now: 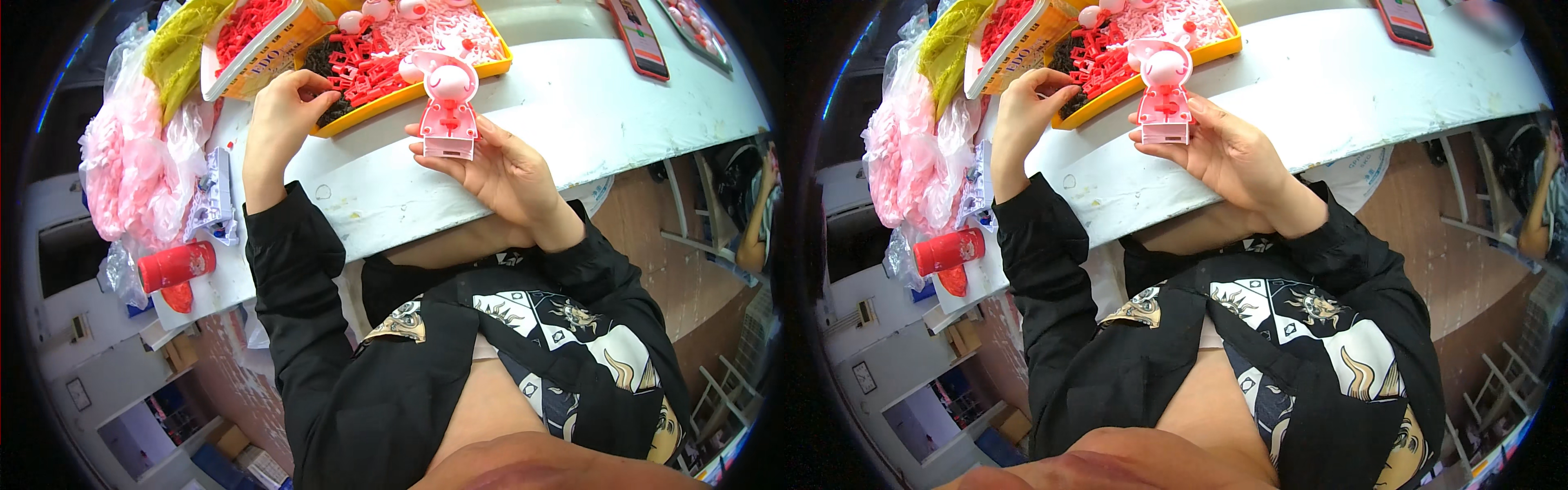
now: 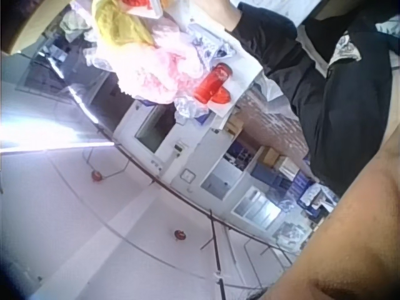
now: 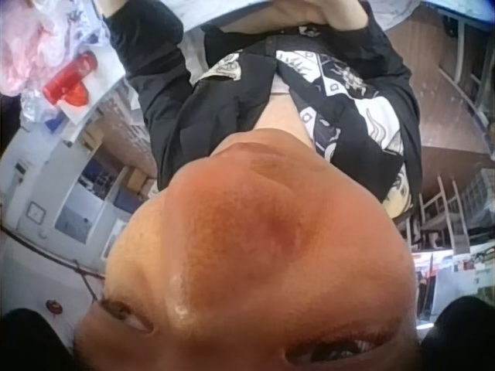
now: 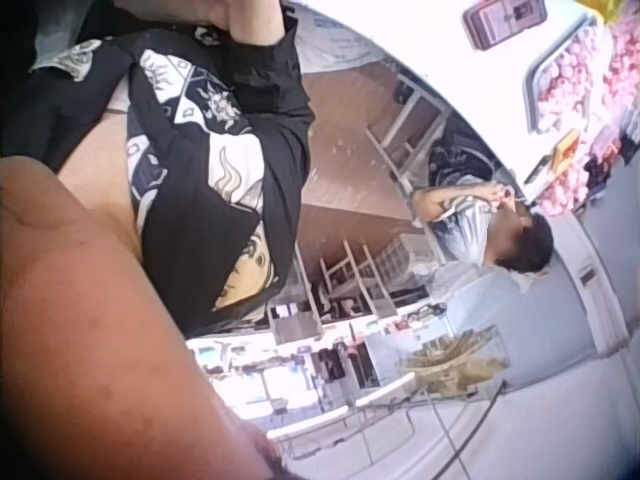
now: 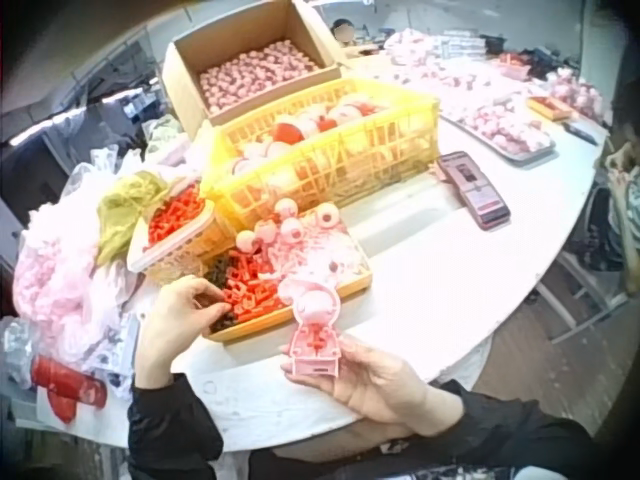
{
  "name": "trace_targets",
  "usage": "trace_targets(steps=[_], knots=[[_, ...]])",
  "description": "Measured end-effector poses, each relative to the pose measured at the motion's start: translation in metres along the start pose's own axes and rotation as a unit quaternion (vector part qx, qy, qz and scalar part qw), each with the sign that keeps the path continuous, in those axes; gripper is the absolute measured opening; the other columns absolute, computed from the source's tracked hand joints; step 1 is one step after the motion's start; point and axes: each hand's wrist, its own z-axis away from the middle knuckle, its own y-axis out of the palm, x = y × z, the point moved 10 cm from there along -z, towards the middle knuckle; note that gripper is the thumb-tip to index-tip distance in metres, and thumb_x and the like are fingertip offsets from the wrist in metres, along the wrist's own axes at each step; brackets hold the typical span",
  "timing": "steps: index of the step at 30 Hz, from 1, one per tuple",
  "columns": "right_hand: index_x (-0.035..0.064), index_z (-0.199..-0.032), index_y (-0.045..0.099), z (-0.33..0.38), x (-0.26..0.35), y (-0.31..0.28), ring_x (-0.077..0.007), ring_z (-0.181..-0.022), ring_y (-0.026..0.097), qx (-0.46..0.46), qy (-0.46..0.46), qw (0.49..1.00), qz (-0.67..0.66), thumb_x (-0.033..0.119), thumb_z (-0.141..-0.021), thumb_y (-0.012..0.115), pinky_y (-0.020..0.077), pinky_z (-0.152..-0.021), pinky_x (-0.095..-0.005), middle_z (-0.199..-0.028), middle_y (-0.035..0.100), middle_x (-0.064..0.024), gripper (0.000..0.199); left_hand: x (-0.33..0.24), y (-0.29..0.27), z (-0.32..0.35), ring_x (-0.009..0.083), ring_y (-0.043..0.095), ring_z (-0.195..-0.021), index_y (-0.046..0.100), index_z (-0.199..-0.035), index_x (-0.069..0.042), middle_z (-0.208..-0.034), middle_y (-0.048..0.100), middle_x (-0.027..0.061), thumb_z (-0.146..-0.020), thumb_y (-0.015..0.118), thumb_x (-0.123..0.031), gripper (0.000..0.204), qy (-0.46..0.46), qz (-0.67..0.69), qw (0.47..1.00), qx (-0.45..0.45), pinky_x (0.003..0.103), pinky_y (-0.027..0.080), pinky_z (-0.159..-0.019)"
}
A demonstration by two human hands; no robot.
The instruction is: The person assembles toy figures by hand, inserting internal components into a base frame and snapping the outer body and head parts together.
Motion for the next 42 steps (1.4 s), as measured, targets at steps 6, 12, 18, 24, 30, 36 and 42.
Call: trace_targets(steps=[6,12,18,24,30,36,42], knots=[[-0.0071,-0.14,0.026,0.001,-0.001,0.004,-0.0394,-0.126,0.045,0.03,-0.001,0.999,0.014,0.021,-0.102,0.033,0.0349,-0.111,-0.0462,-0.134,0.043,-0.0285,0.047,0.006,0.002,0.002,0.01,0.057,-0.065,0.071,-0.091,-0.001,-0.075,0.063,0.0054,-0.08,0.073,-0.013,0.017,0.005,-0.022,0.999,-0.039,0.025,0.048,-0.06],[-0.0079,-0.139,0.028,0.0,-0.002,0.002,-0.0391,-0.125,0.046,0.017,0.002,1.0,0.014,0.021,-0.103,0.033,0.0358,-0.11,-0.0457,-0.133,0.044,-0.029,0.046,0.011,0.003,0.005,0.0094,0.057,-0.068,0.07,-0.092,0.001,-0.079,0.064,0.0044,-0.081,0.072,-0.009,0.015,0.026,0.052,0.998,-0.024,0.023,0.048,-0.063],[-0.0094,-0.136,0.031,-0.002,-0.003,0.003,-0.0389,-0.124,0.047,-0.002,0.021,1.0,-0.005,0.022,-0.103,0.032,0.0366,-0.11,-0.0459,-0.132,0.045,-0.0281,0.045,0.0,-0.008,0.009,0.012,0.065,-0.088,0.066,-0.102,0.005,-0.096,0.07,0.0091,-0.088,0.065,-0.006,0.017,0.012,0.273,0.962,-0.014,0.022,0.05,-0.08],[-0.0092,-0.136,0.031,-0.003,-0.006,-0.001,-0.0391,-0.124,0.047,-0.016,0.03,0.999,0.004,0.023,-0.103,0.031,0.0382,-0.109,-0.0451,-0.131,0.046,-0.0266,0.046,-0.074,0.013,0.03,0.0143,0.066,-0.093,0.064,-0.104,0.005,-0.097,0.069,0.0114,-0.088,0.062,0.004,0.017,0.11,0.43,0.896,-0.002,0.025,0.052,-0.087],[-0.0082,-0.134,0.035,-0.001,-0.006,-0.002,-0.0351,-0.121,0.05,-0.013,0.027,1.0,0.002,0.024,-0.103,0.033,0.0389,-0.109,-0.0443,-0.13,0.049,-0.0236,0.045,-0.088,0.009,0.036,0.0158,0.064,-0.091,0.067,-0.097,0.004,-0.098,0.068,0.01,-0.08,0.066,0.009,0.017,0.204,0.366,0.908,-0.021,0.027,0.051,-0.084],[-0.0066,-0.13,0.042,-0.002,-0.006,-0.002,-0.0293,-0.116,0.055,0.003,0.016,1.0,0.002,0.025,-0.103,0.035,0.0402,-0.108,-0.0432,-0.126,0.052,-0.0189,0.042,-0.121,0.013,0.05,0.0176,0.062,-0.086,0.07,-0.092,-0.002,-0.089,0.068,0.0075,-0.073,0.072,0.007,0.021,0.297,0.261,0.918,-0.031,0.028,0.048,-0.078],[-0.0062,-0.13,0.042,-0.002,-0.004,-0.001,-0.0287,-0.115,0.056,-0.006,0.007,1.0,0.001,0.024,-0.103,0.036,0.0412,-0.107,-0.0426,-0.124,0.054,-0.0176,0.041,-0.123,0.016,0.051,0.0178,0.062,-0.085,0.07,-0.091,-0.003,-0.087,0.069,0.0062,-0.072,0.071,0.005,0.02,0.294,0.204,0.933,-0.046,0.029,0.049,-0.076]])
